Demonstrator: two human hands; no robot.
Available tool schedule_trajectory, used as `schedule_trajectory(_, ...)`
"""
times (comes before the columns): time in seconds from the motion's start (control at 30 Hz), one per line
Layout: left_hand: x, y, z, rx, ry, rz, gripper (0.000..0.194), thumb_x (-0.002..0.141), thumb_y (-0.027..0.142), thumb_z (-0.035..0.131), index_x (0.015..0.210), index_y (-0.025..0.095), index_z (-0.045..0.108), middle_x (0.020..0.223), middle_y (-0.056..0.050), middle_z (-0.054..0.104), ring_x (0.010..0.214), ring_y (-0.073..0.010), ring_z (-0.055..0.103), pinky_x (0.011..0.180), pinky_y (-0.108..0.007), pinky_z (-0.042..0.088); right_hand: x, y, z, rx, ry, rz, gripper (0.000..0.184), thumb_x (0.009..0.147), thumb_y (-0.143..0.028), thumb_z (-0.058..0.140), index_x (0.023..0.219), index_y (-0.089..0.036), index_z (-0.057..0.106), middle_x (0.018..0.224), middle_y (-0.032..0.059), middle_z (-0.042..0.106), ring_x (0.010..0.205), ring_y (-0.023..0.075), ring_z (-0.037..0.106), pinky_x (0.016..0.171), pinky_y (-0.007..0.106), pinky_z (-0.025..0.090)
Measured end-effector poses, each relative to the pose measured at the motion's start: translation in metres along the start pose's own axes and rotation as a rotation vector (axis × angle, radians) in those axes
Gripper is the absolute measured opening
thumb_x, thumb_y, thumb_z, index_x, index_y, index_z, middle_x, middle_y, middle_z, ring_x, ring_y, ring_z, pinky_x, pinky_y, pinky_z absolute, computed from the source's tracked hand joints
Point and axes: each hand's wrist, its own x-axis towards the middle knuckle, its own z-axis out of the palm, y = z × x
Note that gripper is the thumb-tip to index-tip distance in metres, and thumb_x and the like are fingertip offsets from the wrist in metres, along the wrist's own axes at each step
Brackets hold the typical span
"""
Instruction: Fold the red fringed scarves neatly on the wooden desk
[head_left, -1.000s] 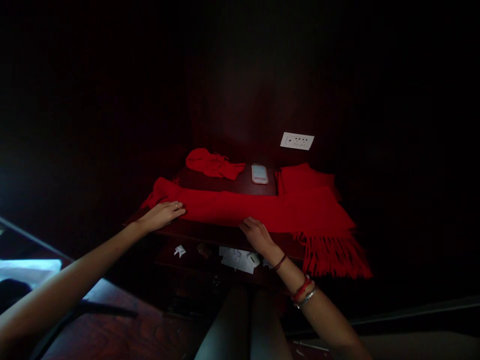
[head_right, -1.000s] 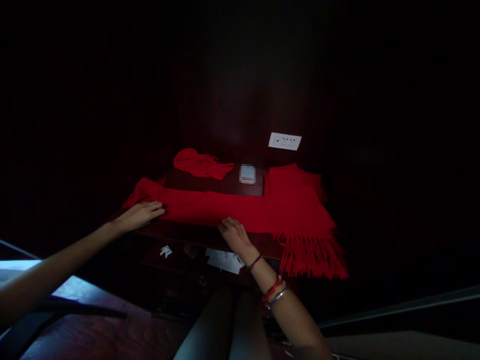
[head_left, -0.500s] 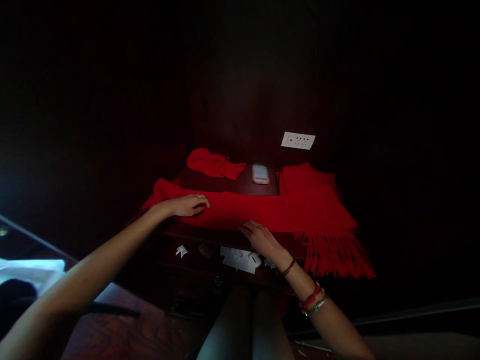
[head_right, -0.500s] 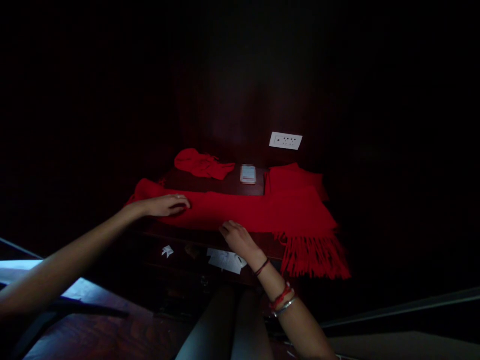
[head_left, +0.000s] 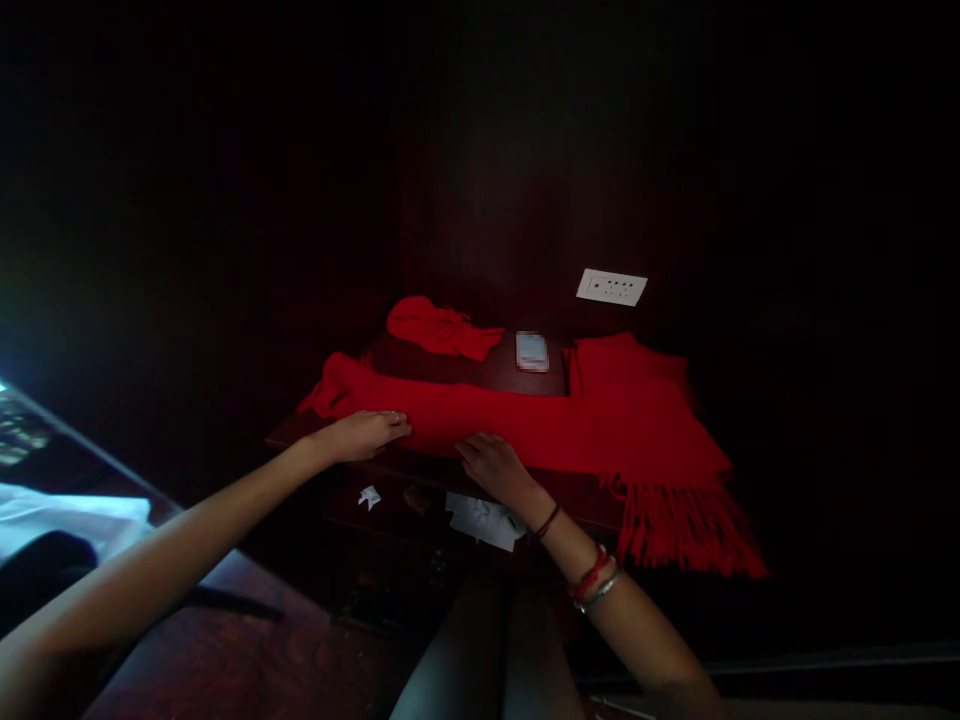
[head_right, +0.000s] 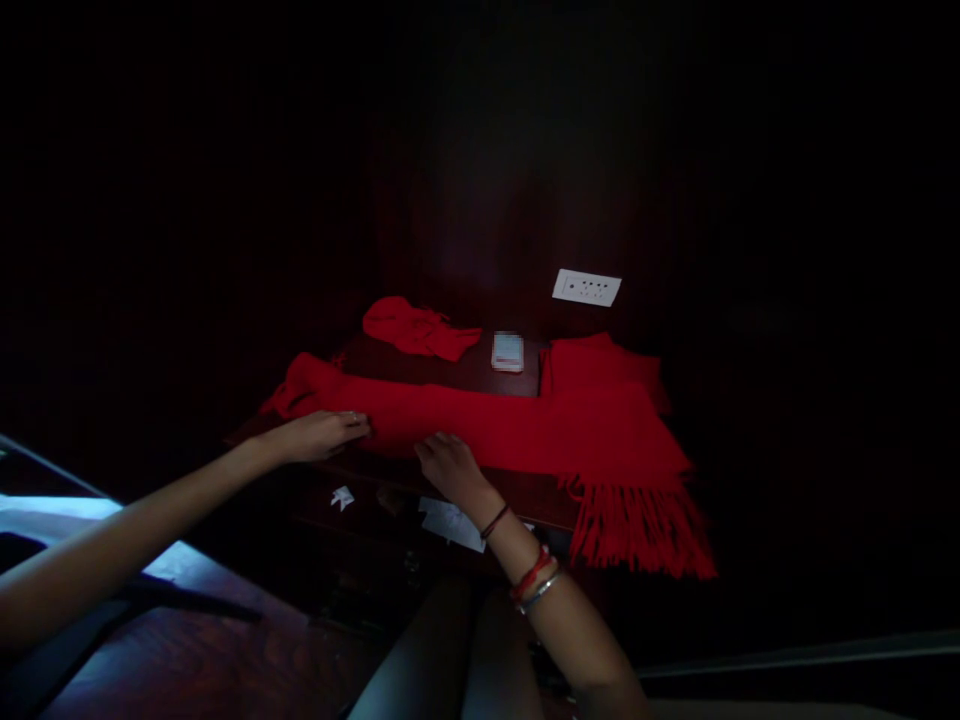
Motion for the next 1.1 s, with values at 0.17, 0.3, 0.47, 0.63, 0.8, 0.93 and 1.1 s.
schedule_trajectory(0.17, 0.001, -0.008, 0.007, 0.027, 0.092, -0.02, 0.023, 0.08, 0.011, 0.034, 0.092, 0.017, 0.052, 0.086, -0.006, 0.051, 0.079, -0.0153, 0.05, 0.068, -0.024, 0.041, 0.019, -0.002, 0.011, -0.012, -0.033, 0.03, 0.016, 0.08, -0.013, 0.043, 0.088, -0.015, 0.056, 0.081, 0.0053, 0.057, 0.08, 0.016, 0.048, 0.071, 0.027, 0.037)
schedule_trajectory(0.3, 0.002, -0.009, 0.01, 0.026, 0.156, -0.029, 0.021, 0.079, 0.009, 0.034, 0.087, 0.016, 0.052, 0.083, -0.006, 0.049, 0.079, -0.0153, 0.049, 0.07, -0.024, 0.041, 0.018, 0.001, 0.012, -0.009, -0.006, 0.092, 0.017, 0.082, -0.015, 0.04, 0.083, -0.015, 0.057, 0.079, 0.0046, 0.055, 0.078, 0.0154, 0.047, 0.069, 0.026, 0.037)
schedule_trajectory(0.47, -0.004, -0.015, 0.014, 0.012, 0.085, -0.054, 0.026, 0.073, 0.005, 0.038, 0.09, 0.02, 0.05, 0.088, -0.005, 0.05, 0.081, -0.0144, 0.051, 0.068, -0.022, 0.042, 0.011, -0.001, 0.017, 0.017, 0.013, 0.082, 0.015, 0.081, -0.013, 0.041, 0.083, -0.016, 0.056, 0.081, 0.0037, 0.055, 0.078, 0.0151, 0.045, 0.067, 0.025, 0.037)
schedule_trajectory(0.63, -0.009, -0.021, 0.015, 0.076, 0.136, -0.132, 0.03, 0.07, 0.003, 0.038, 0.093, 0.02, 0.049, 0.095, -0.006, 0.05, 0.087, -0.0163, 0.05, 0.072, -0.025, 0.041, 0.012, 0.003, 0.022, 0.048, 0.048, 0.108, 0.017, 0.082, -0.014, 0.04, 0.09, -0.018, 0.055, 0.086, 0.0048, 0.053, 0.082, 0.0153, 0.044, 0.067, 0.025, 0.037)
schedule_trajectory(0.8, -0.013, -0.017, 0.015, 0.055, 0.117, -0.1, 0.024, 0.072, 0.005, 0.038, 0.087, 0.019, 0.049, 0.089, -0.004, 0.052, 0.083, -0.0156, 0.051, 0.073, -0.025, 0.041, 0.009, 0.01, 0.022, 0.068, 0.076, 0.004, 0.016, 0.082, -0.014, 0.04, 0.085, -0.017, 0.055, 0.084, 0.0039, 0.052, 0.079, 0.0139, 0.044, 0.068, 0.024, 0.036)
schedule_trajectory(0.93, -0.015, -0.012, 0.011, 0.044, 0.13, -0.017, 0.015, 0.075, 0.015, 0.042, 0.088, 0.019, 0.049, 0.091, -0.005, 0.05, 0.086, -0.0163, 0.049, 0.079, -0.027, 0.039, 0.006, 0.012, 0.024, 0.1, 0.104, -0.029, 0.017, 0.082, -0.012, 0.039, 0.082, -0.016, 0.056, 0.08, 0.0033, 0.051, 0.078, 0.0138, 0.044, 0.067, 0.024, 0.036)
schedule_trajectory(1.1, -0.017, -0.009, 0.015, 0.068, 0.107, -0.024, 0.022, 0.076, 0.008, 0.036, 0.09, 0.018, 0.051, 0.09, -0.006, 0.05, 0.087, -0.0163, 0.048, 0.074, -0.025, 0.039, 0.004, 0.01, 0.022, 0.094, 0.138, -0.067, 0.018, 0.082, -0.012, 0.039, 0.084, -0.015, 0.056, 0.08, 0.0045, 0.053, 0.079, 0.0156, 0.044, 0.07, 0.026, 0.038)
